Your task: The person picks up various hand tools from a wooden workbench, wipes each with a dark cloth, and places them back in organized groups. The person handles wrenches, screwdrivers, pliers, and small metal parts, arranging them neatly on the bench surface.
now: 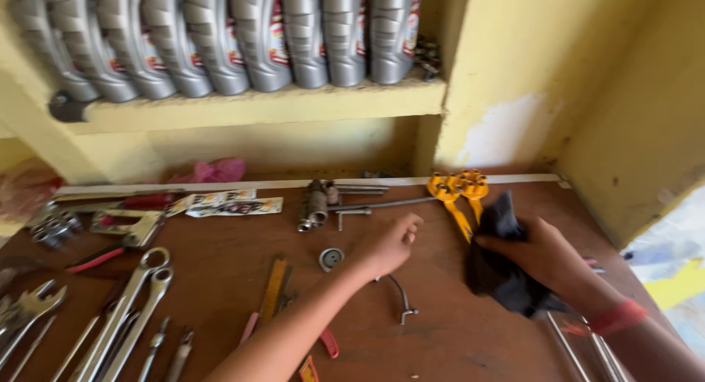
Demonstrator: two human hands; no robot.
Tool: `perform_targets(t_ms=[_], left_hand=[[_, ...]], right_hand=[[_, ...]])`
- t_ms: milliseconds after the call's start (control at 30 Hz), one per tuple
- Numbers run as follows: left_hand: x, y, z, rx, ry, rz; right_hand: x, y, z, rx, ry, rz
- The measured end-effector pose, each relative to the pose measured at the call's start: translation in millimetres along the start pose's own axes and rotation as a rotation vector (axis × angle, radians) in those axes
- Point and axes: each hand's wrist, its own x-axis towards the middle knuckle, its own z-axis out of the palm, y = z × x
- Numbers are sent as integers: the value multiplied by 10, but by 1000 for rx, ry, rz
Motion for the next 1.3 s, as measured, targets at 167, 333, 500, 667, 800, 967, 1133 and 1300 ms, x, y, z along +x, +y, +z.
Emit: perform_targets(t_ms=[167, 333, 500, 667, 800, 967, 1133, 1300], left_hand=[[-268, -90, -500, -174, 64, -96], [-626, -224, -786, -183, 109, -281], [-949, -602, -728, 205, 307, -123], [-898, -691, -267, 264, 213, -341], [-651, -589, 46, 277, 227, -289], [-376, -631, 281, 400, 200, -324], [-312, -808, 341, 394, 172, -357], [-334, -793, 250, 418, 219, -314]], right_hand=[[168, -728, 606, 631, -156, -65], [208, -1215, 1282, 813, -300, -91], [508, -1173, 1392, 433, -31, -231], [712, -870, 1358, 265, 35, -196], [707, -633, 1390, 217, 40, -117], [686, -394, 1368, 218, 52, -73], [671, -283, 1351, 418, 15, 46], [664, -369, 1312, 670, -10, 110]])
